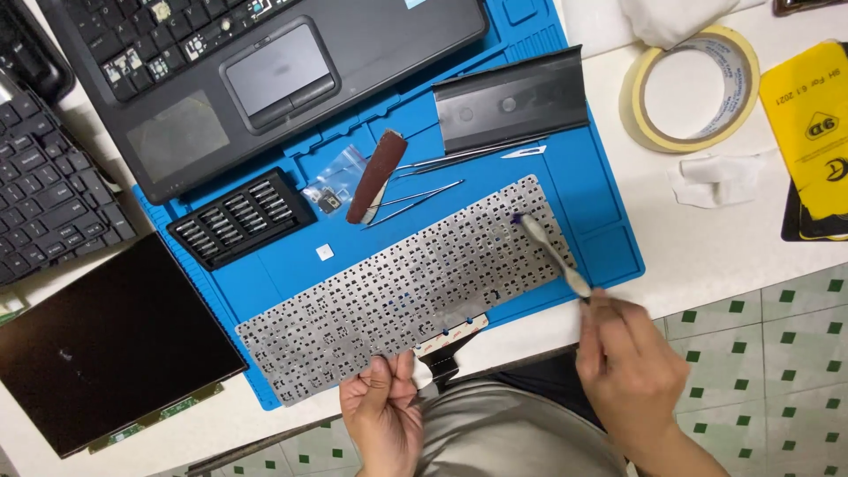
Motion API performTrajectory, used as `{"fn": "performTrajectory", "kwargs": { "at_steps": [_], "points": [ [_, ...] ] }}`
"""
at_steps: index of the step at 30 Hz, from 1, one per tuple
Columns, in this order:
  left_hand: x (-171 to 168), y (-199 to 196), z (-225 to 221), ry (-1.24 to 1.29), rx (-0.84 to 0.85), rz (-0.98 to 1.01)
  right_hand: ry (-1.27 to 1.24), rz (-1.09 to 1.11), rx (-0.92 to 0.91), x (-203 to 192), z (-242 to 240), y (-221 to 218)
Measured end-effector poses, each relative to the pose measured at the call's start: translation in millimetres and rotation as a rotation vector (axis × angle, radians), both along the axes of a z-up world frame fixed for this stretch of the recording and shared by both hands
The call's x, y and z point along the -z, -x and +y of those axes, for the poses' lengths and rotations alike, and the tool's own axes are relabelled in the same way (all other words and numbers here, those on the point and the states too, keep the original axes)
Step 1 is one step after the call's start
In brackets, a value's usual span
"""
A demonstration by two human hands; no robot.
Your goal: Cleaning a laptop keyboard frame using a toothbrush and sorting small keyboard components on a repair mat.
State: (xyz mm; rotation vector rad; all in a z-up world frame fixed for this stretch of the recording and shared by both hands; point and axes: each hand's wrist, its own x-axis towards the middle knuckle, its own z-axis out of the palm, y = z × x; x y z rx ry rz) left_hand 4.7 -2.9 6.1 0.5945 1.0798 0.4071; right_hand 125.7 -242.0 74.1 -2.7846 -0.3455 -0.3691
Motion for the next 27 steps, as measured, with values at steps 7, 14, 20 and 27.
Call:
{"fn": "performTrajectory", "kwargs": {
  "at_steps": [7,14,20,27],
  "points": [
    [2,2,1,-0.023,0.009,0.086,-0.132,0.11,-0.208,13,33,21],
    [2,1,-1,-0.001,0.03,0.051,0.038,-0.032,-0.104,16,22,13],
    [-3,-6,-2,0.002,0.068,-0.017,-0.209,0.088,-0.213,7,46,9],
    [2,-3,0,0.023,0.041,0.011,-0.109,0.038,-0.075,18,27,-3]
  ]
}}
